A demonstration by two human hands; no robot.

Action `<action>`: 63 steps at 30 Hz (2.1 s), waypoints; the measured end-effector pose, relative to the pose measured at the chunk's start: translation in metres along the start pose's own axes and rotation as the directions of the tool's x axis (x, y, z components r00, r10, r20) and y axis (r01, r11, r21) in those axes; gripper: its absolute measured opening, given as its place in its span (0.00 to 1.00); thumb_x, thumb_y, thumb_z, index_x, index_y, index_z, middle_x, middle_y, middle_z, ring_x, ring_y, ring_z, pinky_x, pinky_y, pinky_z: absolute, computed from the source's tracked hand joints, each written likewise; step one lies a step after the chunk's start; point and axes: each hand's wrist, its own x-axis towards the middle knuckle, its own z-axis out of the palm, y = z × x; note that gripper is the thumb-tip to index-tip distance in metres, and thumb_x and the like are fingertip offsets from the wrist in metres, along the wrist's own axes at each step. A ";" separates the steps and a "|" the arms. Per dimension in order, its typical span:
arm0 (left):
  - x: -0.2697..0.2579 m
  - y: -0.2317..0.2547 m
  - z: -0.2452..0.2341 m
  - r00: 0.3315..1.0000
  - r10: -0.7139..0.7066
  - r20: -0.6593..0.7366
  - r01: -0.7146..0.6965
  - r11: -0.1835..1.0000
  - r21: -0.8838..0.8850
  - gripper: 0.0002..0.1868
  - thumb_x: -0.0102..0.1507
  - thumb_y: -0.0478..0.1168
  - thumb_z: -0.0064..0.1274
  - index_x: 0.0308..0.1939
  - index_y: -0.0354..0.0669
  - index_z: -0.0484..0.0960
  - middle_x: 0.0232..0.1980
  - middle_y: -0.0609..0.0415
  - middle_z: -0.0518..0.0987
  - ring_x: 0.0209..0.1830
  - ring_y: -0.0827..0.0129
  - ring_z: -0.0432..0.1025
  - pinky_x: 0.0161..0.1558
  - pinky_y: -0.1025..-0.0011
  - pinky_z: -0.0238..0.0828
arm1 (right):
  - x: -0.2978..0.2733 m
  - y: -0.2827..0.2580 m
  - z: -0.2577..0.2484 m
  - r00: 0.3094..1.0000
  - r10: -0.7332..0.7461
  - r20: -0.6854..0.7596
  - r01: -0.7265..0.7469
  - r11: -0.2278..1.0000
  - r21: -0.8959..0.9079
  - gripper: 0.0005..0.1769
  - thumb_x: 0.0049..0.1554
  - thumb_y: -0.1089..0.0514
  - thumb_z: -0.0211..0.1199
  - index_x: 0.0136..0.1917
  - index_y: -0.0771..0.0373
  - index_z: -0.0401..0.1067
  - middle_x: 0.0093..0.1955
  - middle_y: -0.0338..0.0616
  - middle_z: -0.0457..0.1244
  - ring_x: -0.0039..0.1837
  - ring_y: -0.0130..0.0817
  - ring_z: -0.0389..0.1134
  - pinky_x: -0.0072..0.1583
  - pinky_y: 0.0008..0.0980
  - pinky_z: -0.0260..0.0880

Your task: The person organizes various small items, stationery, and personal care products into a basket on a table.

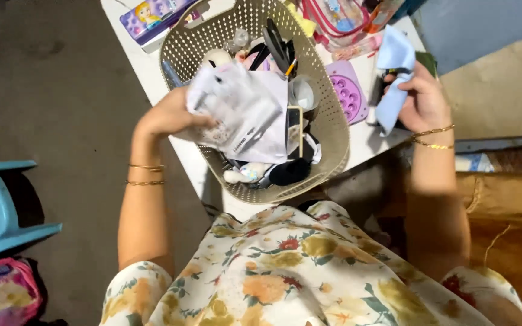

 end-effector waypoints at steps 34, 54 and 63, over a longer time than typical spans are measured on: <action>0.183 0.130 0.391 0.920 0.133 -0.368 -0.314 0.812 -0.493 0.36 0.67 0.41 0.57 0.74 0.36 0.58 0.65 0.44 0.74 0.59 0.65 0.73 0.53 0.70 0.75 | 0.010 -0.003 -0.246 0.994 -0.017 -0.110 -0.004 0.982 -0.191 0.26 0.57 0.59 0.67 0.66 0.72 0.67 0.61 0.49 0.68 0.58 0.35 0.72 0.62 0.34 0.73; 0.274 0.073 0.443 0.880 -0.467 -0.092 0.274 0.656 -0.703 0.30 0.67 0.42 0.66 0.66 0.27 0.71 0.49 0.36 0.82 0.39 0.54 0.55 0.41 0.54 0.51 | 0.016 0.024 -0.283 0.894 -0.397 -0.208 0.035 0.525 -0.850 0.30 0.49 0.72 0.70 0.64 0.69 0.68 0.57 0.47 0.69 0.56 0.35 0.71 0.58 0.36 0.71; 0.307 0.020 0.442 0.929 -0.109 -0.354 -0.306 0.314 -0.899 0.26 0.66 0.33 0.52 0.67 0.35 0.63 0.66 0.47 0.75 0.66 0.65 0.71 0.69 0.68 0.66 | 0.020 -0.083 -0.230 0.992 -0.127 0.024 0.078 0.441 -0.894 0.22 0.56 0.65 0.68 0.63 0.66 0.70 0.55 0.50 0.70 0.56 0.38 0.71 0.60 0.36 0.71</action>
